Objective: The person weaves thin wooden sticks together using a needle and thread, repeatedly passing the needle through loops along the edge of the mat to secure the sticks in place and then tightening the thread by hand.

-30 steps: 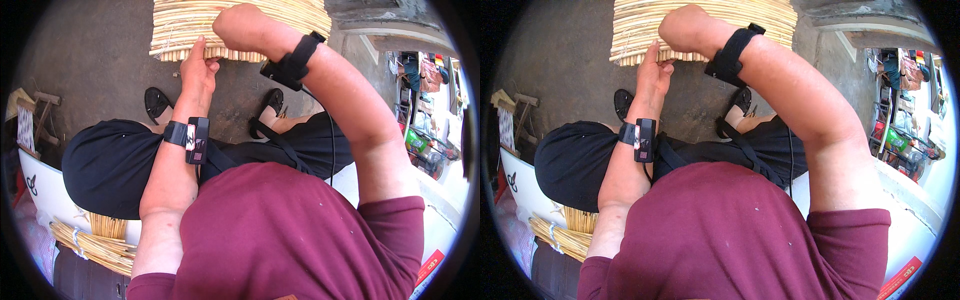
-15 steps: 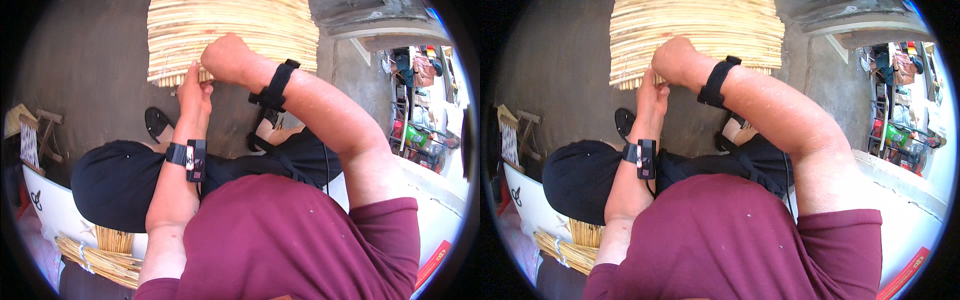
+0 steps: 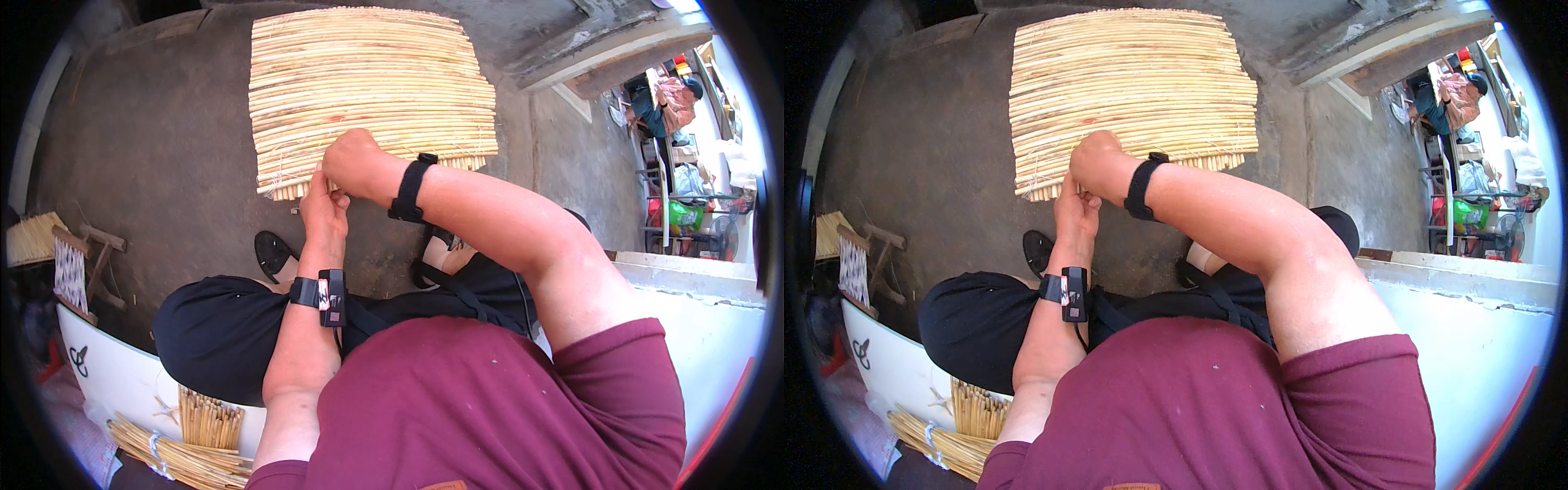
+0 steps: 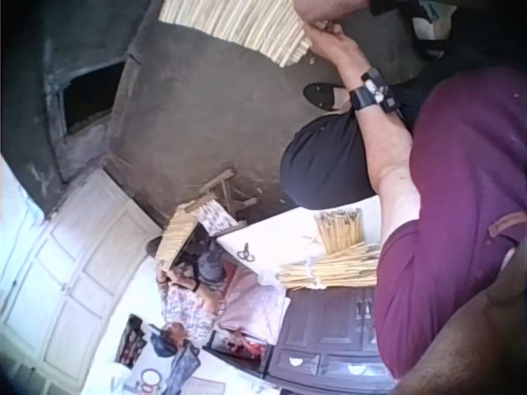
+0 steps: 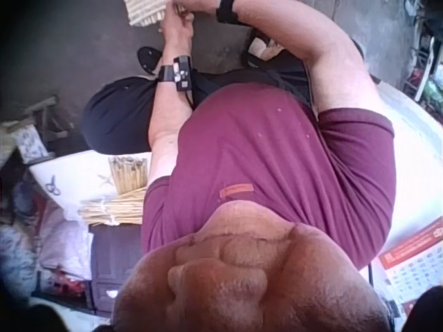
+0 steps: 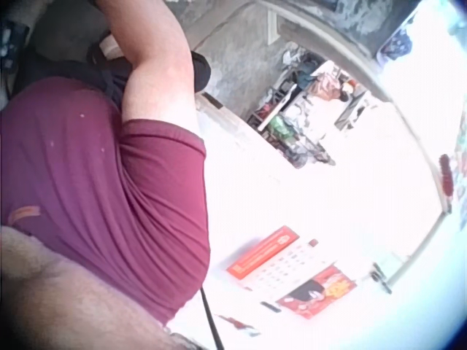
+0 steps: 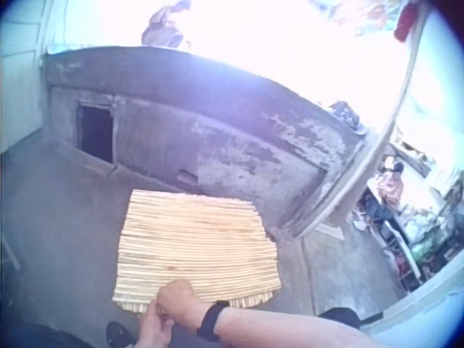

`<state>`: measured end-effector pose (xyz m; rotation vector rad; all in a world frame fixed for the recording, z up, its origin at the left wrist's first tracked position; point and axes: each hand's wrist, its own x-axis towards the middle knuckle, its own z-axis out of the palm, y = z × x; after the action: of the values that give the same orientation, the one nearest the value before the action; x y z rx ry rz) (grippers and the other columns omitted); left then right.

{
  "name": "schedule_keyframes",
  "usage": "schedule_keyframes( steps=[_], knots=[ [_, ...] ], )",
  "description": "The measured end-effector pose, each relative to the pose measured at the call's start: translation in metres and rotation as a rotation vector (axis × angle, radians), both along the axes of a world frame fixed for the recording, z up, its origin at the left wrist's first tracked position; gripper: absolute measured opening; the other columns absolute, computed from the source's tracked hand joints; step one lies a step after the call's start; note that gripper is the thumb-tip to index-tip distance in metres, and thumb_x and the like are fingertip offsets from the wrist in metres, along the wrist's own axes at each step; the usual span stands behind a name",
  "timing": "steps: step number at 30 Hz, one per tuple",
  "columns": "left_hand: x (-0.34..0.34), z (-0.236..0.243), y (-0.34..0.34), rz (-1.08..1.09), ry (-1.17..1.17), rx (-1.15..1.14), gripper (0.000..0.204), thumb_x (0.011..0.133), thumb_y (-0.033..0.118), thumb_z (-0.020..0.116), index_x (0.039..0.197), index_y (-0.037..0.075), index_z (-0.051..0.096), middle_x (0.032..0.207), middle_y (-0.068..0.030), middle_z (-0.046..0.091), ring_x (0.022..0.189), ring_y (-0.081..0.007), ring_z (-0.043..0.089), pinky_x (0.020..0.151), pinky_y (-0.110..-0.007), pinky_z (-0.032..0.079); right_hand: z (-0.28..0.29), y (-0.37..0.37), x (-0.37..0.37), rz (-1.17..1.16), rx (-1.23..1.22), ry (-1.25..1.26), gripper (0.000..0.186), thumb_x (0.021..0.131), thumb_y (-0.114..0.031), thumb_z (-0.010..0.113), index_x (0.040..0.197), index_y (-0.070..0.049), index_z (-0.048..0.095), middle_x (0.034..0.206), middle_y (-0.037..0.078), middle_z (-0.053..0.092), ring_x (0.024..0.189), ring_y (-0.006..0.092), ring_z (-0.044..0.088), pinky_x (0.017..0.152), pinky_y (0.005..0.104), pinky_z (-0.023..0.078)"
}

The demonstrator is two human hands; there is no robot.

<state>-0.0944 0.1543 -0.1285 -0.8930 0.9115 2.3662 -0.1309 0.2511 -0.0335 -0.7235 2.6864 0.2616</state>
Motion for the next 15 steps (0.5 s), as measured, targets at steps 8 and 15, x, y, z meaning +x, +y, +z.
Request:
schedule_keyframes(
  steps=[8, 15],
  knots=[
    [-0.001, -0.001, 0.003, 0.025, -0.004, -0.016, 0.026, 0.091, 0.030, 0.066, 0.100, 0.006, 0.061, 0.078, -0.0009, 0.062, 0.058, -0.0101, 0.055, 0.047, -0.022, 0.040, 0.005, -0.002, -0.007, -0.073, 0.088, -0.120, 0.015, 0.074, -0.015, 0.068, 0.087, -0.009, 0.074, 0.087, 0.010, 0.072, 0.085, 0.0247, 0.070, 0.068, 0.0366, 0.056],
    [-0.001, -0.014, 0.001, 0.035, 0.049, 0.061, 0.022, 0.092, 0.028, 0.065, 0.096, 0.006, 0.060, 0.076, 0.0008, 0.060, 0.055, -0.0078, 0.049, 0.046, -0.023, 0.036, -0.011, -0.008, 0.002, -0.097, 0.108, -0.123, 0.017, 0.074, -0.019, 0.072, 0.088, -0.009, 0.074, 0.087, 0.008, 0.072, 0.090, 0.0248, 0.070, 0.069, 0.0363, 0.055]
  ],
)
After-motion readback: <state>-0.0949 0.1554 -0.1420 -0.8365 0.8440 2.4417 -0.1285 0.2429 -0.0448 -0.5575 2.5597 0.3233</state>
